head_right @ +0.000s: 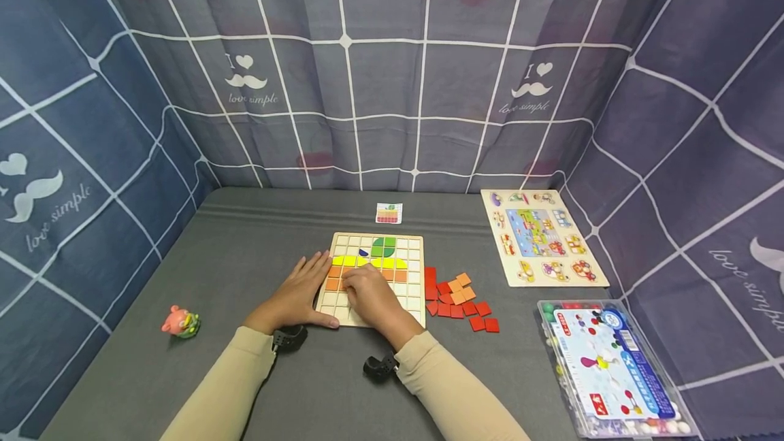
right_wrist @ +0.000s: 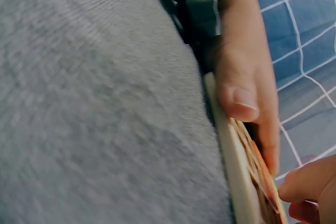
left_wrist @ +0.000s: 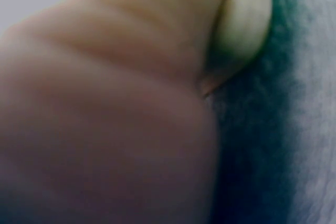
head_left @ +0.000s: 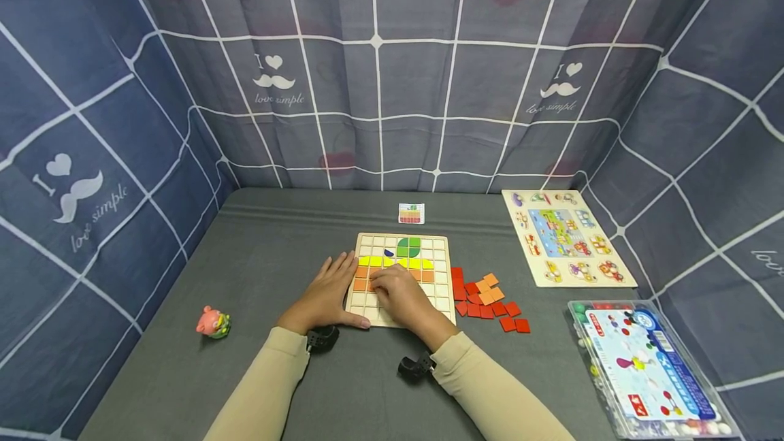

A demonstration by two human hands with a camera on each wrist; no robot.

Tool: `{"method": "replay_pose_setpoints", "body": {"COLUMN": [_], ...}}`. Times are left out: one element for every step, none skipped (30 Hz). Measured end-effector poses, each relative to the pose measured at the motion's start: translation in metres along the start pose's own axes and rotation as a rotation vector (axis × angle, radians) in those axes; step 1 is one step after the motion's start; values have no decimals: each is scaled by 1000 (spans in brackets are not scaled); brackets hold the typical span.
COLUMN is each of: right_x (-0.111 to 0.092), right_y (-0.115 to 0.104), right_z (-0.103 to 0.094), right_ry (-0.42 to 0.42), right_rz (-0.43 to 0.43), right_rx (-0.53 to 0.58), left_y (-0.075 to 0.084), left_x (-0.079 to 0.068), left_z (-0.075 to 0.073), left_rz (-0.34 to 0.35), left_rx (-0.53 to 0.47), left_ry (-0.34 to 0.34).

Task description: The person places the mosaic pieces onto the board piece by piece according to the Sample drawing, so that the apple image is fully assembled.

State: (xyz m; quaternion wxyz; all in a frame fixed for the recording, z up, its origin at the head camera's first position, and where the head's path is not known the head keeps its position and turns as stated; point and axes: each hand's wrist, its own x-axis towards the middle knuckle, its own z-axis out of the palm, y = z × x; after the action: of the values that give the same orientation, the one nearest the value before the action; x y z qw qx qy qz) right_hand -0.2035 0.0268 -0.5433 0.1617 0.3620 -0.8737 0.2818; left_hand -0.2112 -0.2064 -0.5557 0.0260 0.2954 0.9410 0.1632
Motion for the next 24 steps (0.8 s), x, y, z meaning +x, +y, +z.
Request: {"method": "replay_pose_setpoints", "body": {"right_x": [-1,-2,-3,-4,-6,-7,-10,-12,-15,-17,-20,-23,-26,-29,-32,-35,-38,-41,-45,-48,-52,-56,-61,-65], "right_y": [0,1,2,3,4,5,7,8,10,12,14,17,19,22,26,29,33,37,41,46,50,54,58,62], "right_z": [-2,-4,-7,-9,-12,-14,-17,-19,-22,-25,-27,-30,-33,-37,-40,-43,-47,-50,-54,-57,-61,-65,-70,-74], "right_ry": [15,30,42,53,62,71,81,92,105,120,133,149,164,177,190,201,212,223,235,245,258,269,279,286], "right_rz": [6,15,26,38,53,67,81,92,103,111,122,129,140,152,165,178,193,205,222,238,254,271,291,314], "right_rx": [12,17,20,23,27,27,27,26,29,32,32,30,32,31,27,20,12,2,-11,-26,-35,-40,-44,-47], "left_y": [0,0,0,0,0,0,0,0,0,1,1,1,1,1,1,1,1,1,1,1,1,1,1,1], "left_x": [0,0,1,1,1,1,1,1,1,1,1,1,1,1,1,1,1,1,1,1,1,1,1,1], "left_z": [0,0,1,1,1,1,1,1,1,1,1,1,1,1,1,1,1,1,1,1,1,1,1,1], "left_rz": [0,0,0,-2,-3,-5,-7,-10,-14,-18,-19,-21,-21,-21,-19,-18,-17,-18,-18,-18,-18,-18,-17,-16], "left_rx": [2,0,2,0,-1,-1,-2,-3,-2,-3,-6,-7,-8,-9,-11,-13,-13,-12,-11,-13,-15,-17,-19,-22], "left_ry": [2,5,7,9,10,10,9,7,5,3,3,2,2,3,6,7,9,10,11,12,13,13,14,15]}}
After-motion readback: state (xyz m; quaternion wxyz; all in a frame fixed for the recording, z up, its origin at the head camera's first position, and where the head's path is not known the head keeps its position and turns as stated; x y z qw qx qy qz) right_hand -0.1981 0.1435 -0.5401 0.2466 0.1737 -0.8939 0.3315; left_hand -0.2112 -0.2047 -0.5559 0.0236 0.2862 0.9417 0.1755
